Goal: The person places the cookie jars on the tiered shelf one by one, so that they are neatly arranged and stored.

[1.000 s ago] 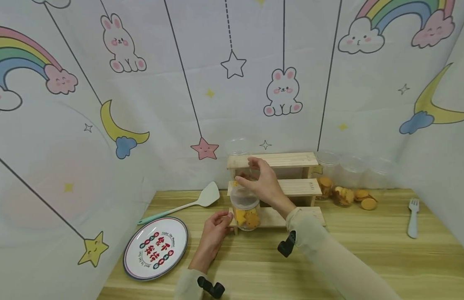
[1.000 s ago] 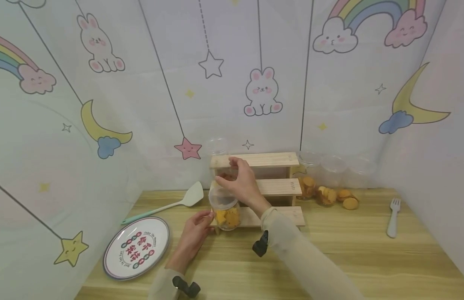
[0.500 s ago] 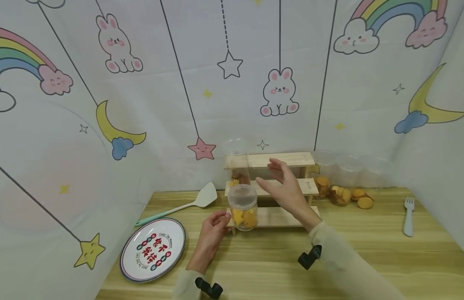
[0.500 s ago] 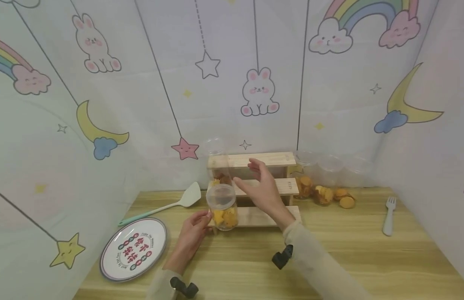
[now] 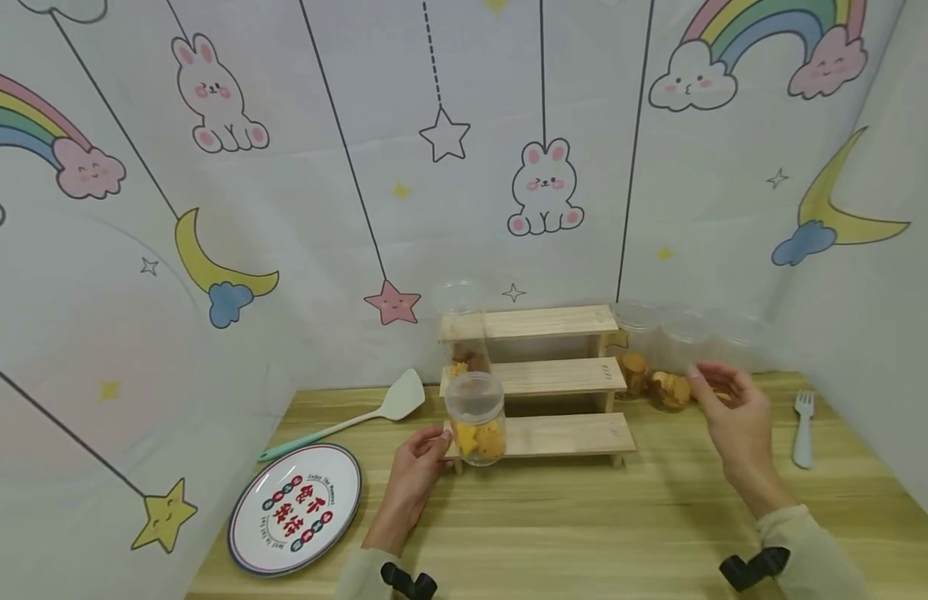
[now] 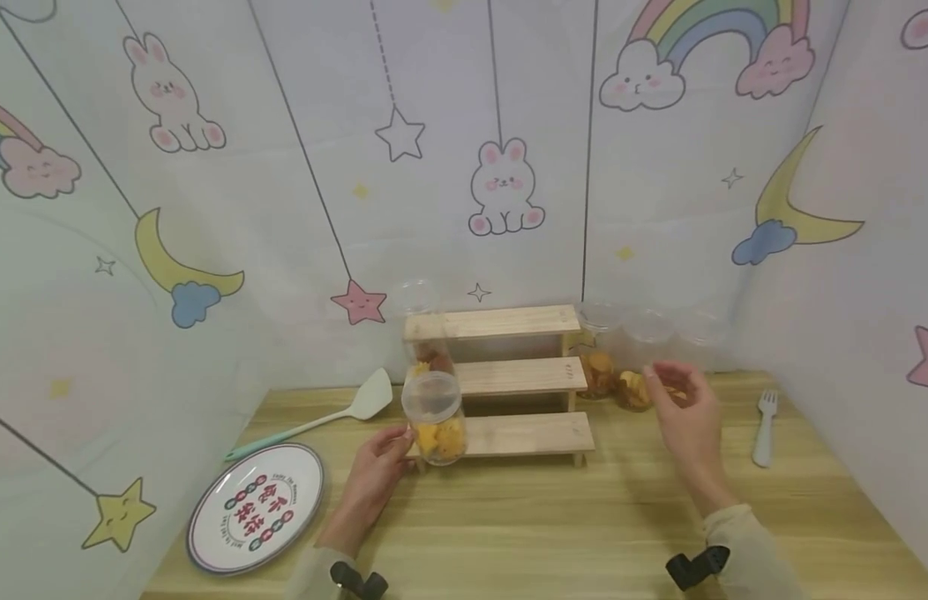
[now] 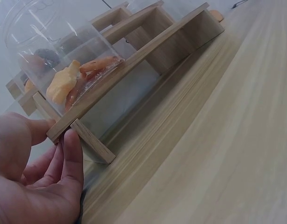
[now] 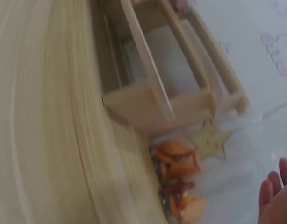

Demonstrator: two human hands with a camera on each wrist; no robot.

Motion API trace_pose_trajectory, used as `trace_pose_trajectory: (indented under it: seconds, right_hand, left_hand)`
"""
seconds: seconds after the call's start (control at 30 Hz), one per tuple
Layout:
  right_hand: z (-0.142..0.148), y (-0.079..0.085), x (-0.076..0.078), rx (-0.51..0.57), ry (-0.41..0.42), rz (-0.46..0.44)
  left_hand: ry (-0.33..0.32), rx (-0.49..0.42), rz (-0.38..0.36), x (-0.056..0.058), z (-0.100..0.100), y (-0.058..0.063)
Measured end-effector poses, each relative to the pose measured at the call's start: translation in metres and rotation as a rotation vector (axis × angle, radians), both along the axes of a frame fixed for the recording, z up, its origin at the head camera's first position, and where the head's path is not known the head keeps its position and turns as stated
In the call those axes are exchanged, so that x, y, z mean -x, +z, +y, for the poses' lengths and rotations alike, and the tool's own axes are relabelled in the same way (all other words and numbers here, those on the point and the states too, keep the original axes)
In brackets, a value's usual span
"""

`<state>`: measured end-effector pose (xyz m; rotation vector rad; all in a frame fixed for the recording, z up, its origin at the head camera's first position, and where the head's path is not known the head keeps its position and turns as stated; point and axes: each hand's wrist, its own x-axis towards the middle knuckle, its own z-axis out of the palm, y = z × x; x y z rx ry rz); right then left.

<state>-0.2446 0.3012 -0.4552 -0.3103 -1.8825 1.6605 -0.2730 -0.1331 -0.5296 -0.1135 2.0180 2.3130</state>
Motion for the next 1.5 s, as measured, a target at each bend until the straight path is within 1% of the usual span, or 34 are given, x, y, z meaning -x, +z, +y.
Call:
trace_pose_trajectory:
  seconds: [0.07,0.13,0.17,0.23,0.33,0.43,0.57,0.63,0.77,0.87,1.03,1.1,1.17,1.27,1.33,1.5]
  right_hand:
    - [0.014,-0.005,-0.001,0.029,-0.081,-0.019]
    - [0.025,-0.008,-0.001,0.035,-0.148,-0.052]
    - [0.031,-0.010,0.000,0.030,-0.172,-0.072]
    - [0.039,-0.013,0.003,0.017,-0.188,-0.125]
    - [0.050,-0.020,0.009,0.005,-0.160,-0.216]
    - [0.059,-0.027,0.015,-0.028,-0.080,-0.287]
    - [0.066,-0.034,0.019,-0.075,0.016,-0.299]
    - [0.068,-0.036,0.021,-0.093,0.037,-0.288]
    - [0.071,-0.039,0.026,-0.115,0.060,-0.273]
    - [0.074,-0.042,0.028,-0.133,0.069,-0.295]
    - [0.077,-0.045,0.028,-0.132,0.026,-0.338]
    - [0.079,-0.045,0.028,-0.119,0.024,-0.332]
    - [0.081,-0.045,0.028,-0.115,0.042,-0.317]
    - [0.085,-0.048,0.028,-0.136,0.082,-0.284]
    - [0.086,-0.049,0.029,-0.157,0.090,-0.274]
    - [0.086,-0.048,0.030,-0.199,0.057,-0.302]
  left_hand:
    - [-0.003,0.000,0.001,-0.001,-0.001,-0.001]
    - [-0.002,-0.002,-0.005,-0.001,-0.002,-0.002]
    - [0.000,-0.004,-0.008,-0.001,-0.002,-0.002]
    - [0.004,-0.006,-0.018,-0.001,-0.002,-0.002]
    - [0.004,-0.006,-0.024,-0.001,-0.002,-0.002]
    - [-0.007,-0.003,-0.012,0.000,-0.002,-0.003]
    - [-0.013,-0.006,-0.004,0.000,-0.003,-0.003]
    - [-0.008,-0.012,-0.011,0.001,-0.003,-0.002]
    - [-0.005,-0.002,-0.008,0.000,-0.004,-0.002]
    - [-0.008,0.008,-0.008,-0.001,-0.004,-0.002]
    - [-0.012,0.010,-0.010,-0.001,-0.002,-0.001]
    - [-0.011,0.009,-0.011,-0.001,-0.002,-0.002]
    - [-0.010,0.009,-0.011,-0.001,-0.001,-0.002]
    - [-0.012,0.010,-0.002,-0.002,0.000,-0.001]
    - [-0.011,0.007,0.003,-0.002,0.000,0.000]
    - [-0.001,-0.018,-0.002,-0.001,0.000,0.000]
